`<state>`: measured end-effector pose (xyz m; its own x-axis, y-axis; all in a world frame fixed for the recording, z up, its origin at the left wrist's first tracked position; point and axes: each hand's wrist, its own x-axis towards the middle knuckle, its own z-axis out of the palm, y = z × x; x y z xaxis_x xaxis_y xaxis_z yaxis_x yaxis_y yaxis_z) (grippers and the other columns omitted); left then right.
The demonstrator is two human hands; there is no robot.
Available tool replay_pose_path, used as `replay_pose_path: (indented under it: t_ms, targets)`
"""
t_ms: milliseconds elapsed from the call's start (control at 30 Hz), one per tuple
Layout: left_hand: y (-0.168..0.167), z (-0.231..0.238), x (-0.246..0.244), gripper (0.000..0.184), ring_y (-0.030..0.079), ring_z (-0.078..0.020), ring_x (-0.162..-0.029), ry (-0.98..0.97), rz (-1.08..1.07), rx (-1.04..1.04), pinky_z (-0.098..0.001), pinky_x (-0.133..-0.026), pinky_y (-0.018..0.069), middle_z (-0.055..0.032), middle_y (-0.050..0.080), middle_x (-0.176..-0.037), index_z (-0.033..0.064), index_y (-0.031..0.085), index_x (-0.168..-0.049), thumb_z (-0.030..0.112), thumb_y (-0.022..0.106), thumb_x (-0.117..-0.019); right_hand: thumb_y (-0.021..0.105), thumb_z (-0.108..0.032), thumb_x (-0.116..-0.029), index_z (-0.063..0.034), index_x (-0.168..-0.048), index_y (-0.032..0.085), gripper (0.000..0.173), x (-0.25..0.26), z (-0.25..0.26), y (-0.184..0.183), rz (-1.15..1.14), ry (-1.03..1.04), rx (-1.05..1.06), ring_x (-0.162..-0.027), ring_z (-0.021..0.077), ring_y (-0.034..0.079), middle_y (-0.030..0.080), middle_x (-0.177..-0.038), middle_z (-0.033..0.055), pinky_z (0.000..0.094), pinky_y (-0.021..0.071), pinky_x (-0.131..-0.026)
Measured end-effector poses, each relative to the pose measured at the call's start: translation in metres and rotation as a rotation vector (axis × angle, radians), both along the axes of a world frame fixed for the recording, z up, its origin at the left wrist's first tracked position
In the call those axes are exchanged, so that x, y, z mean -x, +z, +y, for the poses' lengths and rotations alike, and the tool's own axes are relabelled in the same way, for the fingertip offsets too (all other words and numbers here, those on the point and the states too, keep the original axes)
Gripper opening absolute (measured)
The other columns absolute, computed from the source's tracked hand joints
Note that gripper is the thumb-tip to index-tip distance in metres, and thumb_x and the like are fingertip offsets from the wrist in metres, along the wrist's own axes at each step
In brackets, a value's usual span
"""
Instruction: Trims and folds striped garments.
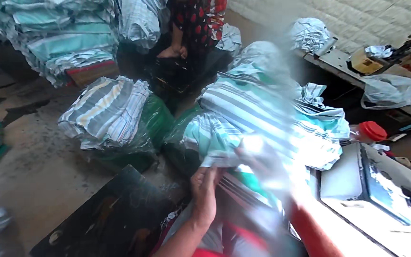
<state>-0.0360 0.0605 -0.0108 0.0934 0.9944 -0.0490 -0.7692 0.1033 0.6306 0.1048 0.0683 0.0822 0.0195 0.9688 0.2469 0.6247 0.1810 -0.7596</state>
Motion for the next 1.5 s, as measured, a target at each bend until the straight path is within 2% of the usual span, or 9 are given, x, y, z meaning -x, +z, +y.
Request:
replay_pose_path:
  t_ms: [200, 367, 533, 600, 767, 867, 1000, 1167, 1500]
  targets:
    - [-0.047, 0.010, 0.048, 0.029, 0.066, -0.0110, -0.076, 0.211, 0.392, -0.002, -0.0257, -0.068, 0.0563, -0.0028, 0.067, -0.085, -0.0028, 0.058, -0.110, 0.016, 0.036, -0.1094, 0.067, -0.021, -0.0952, -0.0262, -0.102, 0.060, 0.011, -0.041, -0.016, 0.000, 0.308, -0.079, -0.183, -0.055, -0.0059, 0.047, 0.053, -0.065, -0.0166, 0.0115, 0.0406, -0.054]
    - [-0.028, 0.022, 0.041, 0.015, 0.064, -0.0043, -0.080, 0.423, 0.608, -0.409, -0.0206, -0.072, 0.0557, -0.0006, 0.065, -0.089, -0.0061, 0.061, -0.107, 0.005, 0.052, -0.1032, 0.038, -0.011, -0.1090, -0.0040, -0.099, 0.063, 0.028, -0.019, -0.025, 0.019, 0.326, -0.221, -0.045, -0.062, -0.0008, 0.061, 0.065, -0.070, -0.0074, 0.0150, 0.0527, -0.063]
    - [-0.009, 0.050, 0.033, 0.034, 0.065, -0.0274, -0.111, 0.327, 1.187, -0.694, -0.0432, -0.100, 0.0524, -0.0165, 0.070, -0.117, 0.0020, 0.072, -0.123, 0.022, 0.072, -0.0946, 0.059, -0.027, -0.1020, -0.0027, -0.112, 0.071, 0.029, -0.022, -0.010, -0.023, -0.176, -0.109, -0.010, -0.075, 0.0105, 0.063, 0.071, -0.096, 0.0069, 0.0318, 0.0541, -0.070]
    - [-0.012, 0.065, 0.044, 0.016, 0.070, -0.0217, -0.099, 0.335, 1.259, -0.719, -0.0382, -0.092, 0.0576, -0.0109, 0.073, -0.103, 0.0056, 0.078, -0.106, 0.014, 0.071, -0.0940, 0.061, -0.040, -0.1003, -0.0091, -0.119, 0.068, 0.037, -0.033, -0.006, -0.048, -0.347, -0.052, 0.024, -0.089, 0.0197, 0.069, 0.070, -0.110, 0.0102, 0.0428, 0.0576, -0.077]
    - [-0.010, 0.076, 0.098, 0.020, 0.065, -0.0383, -0.108, 0.394, 1.496, -0.494, -0.0576, -0.097, 0.0500, -0.0220, 0.068, -0.113, 0.0002, 0.074, -0.112, 0.006, 0.063, -0.0971, 0.072, -0.026, -0.0930, -0.0038, -0.120, 0.067, 0.035, -0.044, -0.010, -0.047, -0.088, -0.138, 0.113, -0.096, 0.0090, 0.067, 0.072, -0.111, 0.0064, 0.0275, 0.0546, -0.087]
    - [-0.004, 0.067, 0.101, 0.029, 0.066, -0.0330, -0.105, 0.441, 1.438, -0.380, -0.0485, -0.093, 0.0538, -0.0219, 0.066, -0.115, -0.0038, 0.063, -0.124, 0.013, 0.063, -0.0997, 0.068, -0.027, -0.0959, -0.0043, -0.111, 0.070, 0.027, -0.040, -0.012, -0.045, -0.053, -0.195, 0.027, -0.089, 0.0080, 0.069, 0.074, -0.101, 0.0054, 0.0279, 0.0568, -0.083]
    - [-0.002, 0.039, 0.066, 0.022, 0.067, -0.0120, -0.076, 0.434, 1.108, -0.516, -0.0283, -0.072, 0.0586, -0.0102, 0.068, -0.084, -0.0063, 0.066, -0.100, 0.016, 0.064, -0.0988, 0.057, -0.030, -0.1031, 0.0009, -0.114, 0.066, 0.034, -0.025, -0.011, -0.032, 0.102, -0.012, 0.038, -0.082, 0.0047, 0.064, 0.071, -0.093, 0.0045, 0.0242, 0.0538, -0.078]
    - [-0.012, 0.027, 0.033, 0.032, 0.067, -0.0314, -0.105, 0.141, 1.350, -0.603, -0.0457, -0.095, 0.0542, -0.0181, 0.070, -0.105, -0.0018, 0.072, -0.101, 0.029, 0.072, -0.0927, 0.049, -0.033, -0.1069, -0.0070, -0.121, 0.059, 0.031, -0.019, 0.003, -0.065, 0.116, 0.175, -0.026, -0.071, 0.0042, 0.062, 0.065, -0.082, -0.0037, 0.0258, 0.0542, -0.068]
    - [-0.026, 0.021, 0.055, 0.015, 0.069, -0.0147, -0.103, 0.126, 1.027, -0.532, -0.0295, -0.092, 0.0570, -0.0105, 0.072, -0.107, 0.0007, 0.075, -0.098, 0.009, 0.064, -0.0953, 0.063, -0.041, -0.1000, -0.0065, -0.109, 0.076, 0.038, -0.009, -0.004, -0.053, -0.352, 0.102, -0.107, -0.095, 0.0239, 0.073, 0.076, -0.103, 0.0118, 0.0425, 0.0571, -0.084]
